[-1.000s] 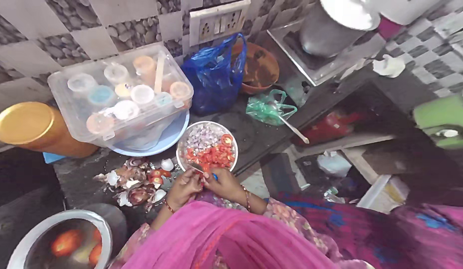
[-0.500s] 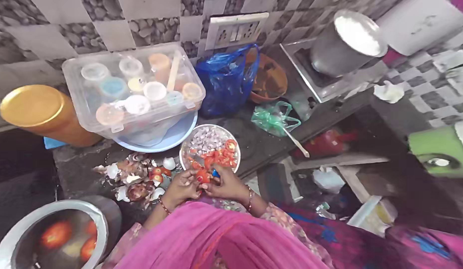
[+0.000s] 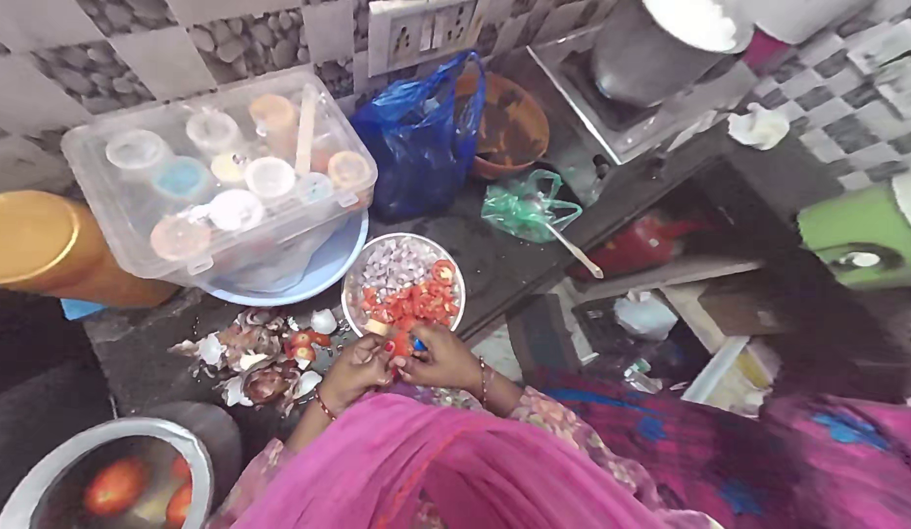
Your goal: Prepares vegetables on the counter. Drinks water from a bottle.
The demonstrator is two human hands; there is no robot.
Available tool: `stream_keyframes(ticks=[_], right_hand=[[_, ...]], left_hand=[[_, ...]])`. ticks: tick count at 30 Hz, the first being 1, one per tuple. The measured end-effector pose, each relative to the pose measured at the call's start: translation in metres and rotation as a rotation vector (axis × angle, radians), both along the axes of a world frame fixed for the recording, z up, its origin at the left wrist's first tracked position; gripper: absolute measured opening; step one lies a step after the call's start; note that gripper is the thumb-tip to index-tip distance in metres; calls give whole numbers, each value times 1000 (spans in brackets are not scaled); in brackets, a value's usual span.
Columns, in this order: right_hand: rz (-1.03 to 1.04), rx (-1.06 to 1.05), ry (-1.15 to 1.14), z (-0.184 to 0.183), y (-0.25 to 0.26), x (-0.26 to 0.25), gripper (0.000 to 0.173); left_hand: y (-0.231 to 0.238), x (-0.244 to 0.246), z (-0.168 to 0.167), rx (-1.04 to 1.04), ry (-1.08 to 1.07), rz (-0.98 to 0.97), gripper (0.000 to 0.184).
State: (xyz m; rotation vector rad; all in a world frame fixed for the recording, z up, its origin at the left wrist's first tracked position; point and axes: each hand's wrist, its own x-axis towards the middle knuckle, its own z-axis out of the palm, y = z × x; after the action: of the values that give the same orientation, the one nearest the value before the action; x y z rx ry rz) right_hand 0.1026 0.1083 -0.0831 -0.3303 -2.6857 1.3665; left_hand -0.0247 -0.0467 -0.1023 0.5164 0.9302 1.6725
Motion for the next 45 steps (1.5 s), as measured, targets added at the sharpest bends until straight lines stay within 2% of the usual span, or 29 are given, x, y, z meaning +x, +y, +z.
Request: stream_keyframes(ticks=[5, 10, 13, 15, 18, 20, 22, 25, 29, 33, 39, 42, 45], right_hand=[[-50, 56, 18, 2, -8, -2, 56], [-57, 52, -31, 1, -13, -6, 53], [-78, 1, -60, 0, -12, -6, 53], [-137, 12, -46, 1, -8, -4, 51], [-254, 293, -34, 7, 2, -4, 51], [-239, 488, -165, 21, 9, -6, 57], [-198, 620, -182, 25, 15, -9, 55], [-152, 719, -166, 22, 21, -14, 47], [-163, 753, -233, 21, 26, -21, 46], [-203, 618, -256, 26, 29, -21, 42], [-12, 41, -76, 25, 29, -11, 38], [46, -13, -114, 19, 20, -10, 51], [64, -24, -112, 18, 16, -13, 53]], left_hand=[[-3, -1, -5, 89, -36, 10, 13], [-3, 0, -2, 41, -16, 45, 29], [0, 2, -11, 97, -43, 114, 20], [2, 3, -13, 49, -115, 254, 17], [-1, -1, -8, -105, -118, 348, 29], [-5, -1, -5, -196, -37, 340, 33], [-7, -1, -5, -258, 100, 332, 35], [-9, -3, -5, -309, 281, 337, 31], [-9, -3, -5, -284, 264, 374, 35], [-7, -3, -3, -331, 225, 359, 58], [-3, 0, 5, -161, 1, 282, 33], [-3, 1, 2, -27, -54, 178, 24], [0, 2, -5, 36, -42, 125, 18]])
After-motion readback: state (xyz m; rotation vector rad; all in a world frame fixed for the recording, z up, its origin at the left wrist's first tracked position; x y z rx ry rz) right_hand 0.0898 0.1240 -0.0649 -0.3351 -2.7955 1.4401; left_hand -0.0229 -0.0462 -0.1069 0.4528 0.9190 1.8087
